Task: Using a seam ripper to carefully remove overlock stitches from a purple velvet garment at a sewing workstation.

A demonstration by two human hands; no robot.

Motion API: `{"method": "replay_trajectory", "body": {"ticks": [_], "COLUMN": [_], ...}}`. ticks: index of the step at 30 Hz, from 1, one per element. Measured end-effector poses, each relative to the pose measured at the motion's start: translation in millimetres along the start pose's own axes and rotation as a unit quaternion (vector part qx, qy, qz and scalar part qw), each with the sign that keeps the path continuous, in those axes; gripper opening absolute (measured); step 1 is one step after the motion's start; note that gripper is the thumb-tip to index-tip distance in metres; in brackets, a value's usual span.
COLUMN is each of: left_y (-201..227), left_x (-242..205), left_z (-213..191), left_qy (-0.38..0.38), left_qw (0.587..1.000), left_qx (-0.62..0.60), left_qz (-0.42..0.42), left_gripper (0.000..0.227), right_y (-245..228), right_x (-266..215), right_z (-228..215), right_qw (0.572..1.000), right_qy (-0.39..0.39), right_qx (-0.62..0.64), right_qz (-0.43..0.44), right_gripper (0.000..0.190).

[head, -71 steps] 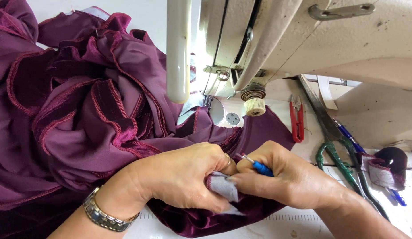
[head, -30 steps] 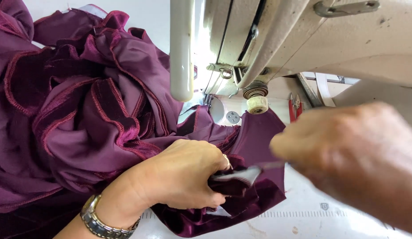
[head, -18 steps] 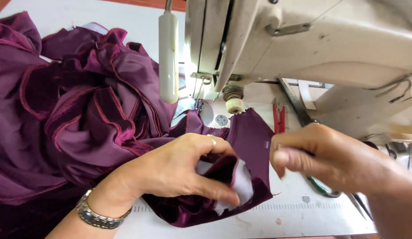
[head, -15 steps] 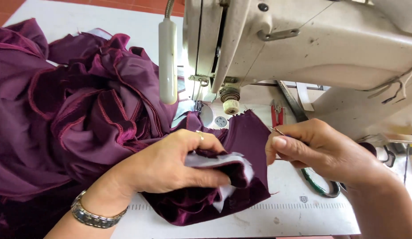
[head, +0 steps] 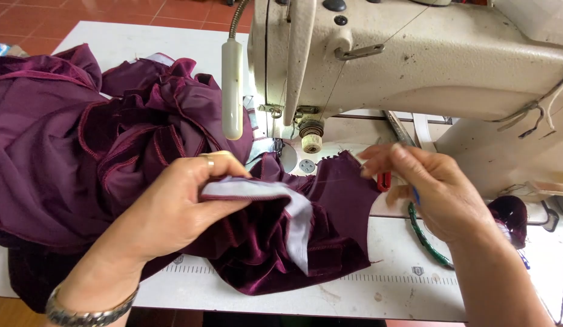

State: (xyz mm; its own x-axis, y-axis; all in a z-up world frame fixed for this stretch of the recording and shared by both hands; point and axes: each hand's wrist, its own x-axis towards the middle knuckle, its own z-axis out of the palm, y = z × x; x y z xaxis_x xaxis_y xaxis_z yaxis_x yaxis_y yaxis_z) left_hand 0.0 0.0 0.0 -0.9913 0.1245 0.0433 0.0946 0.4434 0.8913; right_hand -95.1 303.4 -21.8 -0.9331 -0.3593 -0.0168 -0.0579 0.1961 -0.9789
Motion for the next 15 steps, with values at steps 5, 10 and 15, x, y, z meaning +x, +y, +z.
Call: {"method": "replay_trajectory", "body": {"ticks": [5, 10, 15], "left_y": [0, 5, 5], "left_x": [-11, -13, -14], "left_z": [-3, 1, 8], "left_qy": [0.093, 0.113, 0.183], "left_qw": [0.990, 0.987, 0.961], "left_qx": [-0.022, -0.012, -0.185], "left_qz": [-0.100, -0.110, -0.092], "left_gripper": [0.003, 0.005, 0.015], "right_y": [-7, 12, 26], "right_x": [-23, -51, -55], "right_z": [12, 57, 70], "right_qw": [0.977, 0.953, 0.965], "right_qy": [0.134, -0.007, -0.094], "right_qx": [-0.162, -0.247, -0.161], "right_qz": [-0.033, -0.175, -0.182], "right_gripper": [0.029, 0.018, 0.004]}}
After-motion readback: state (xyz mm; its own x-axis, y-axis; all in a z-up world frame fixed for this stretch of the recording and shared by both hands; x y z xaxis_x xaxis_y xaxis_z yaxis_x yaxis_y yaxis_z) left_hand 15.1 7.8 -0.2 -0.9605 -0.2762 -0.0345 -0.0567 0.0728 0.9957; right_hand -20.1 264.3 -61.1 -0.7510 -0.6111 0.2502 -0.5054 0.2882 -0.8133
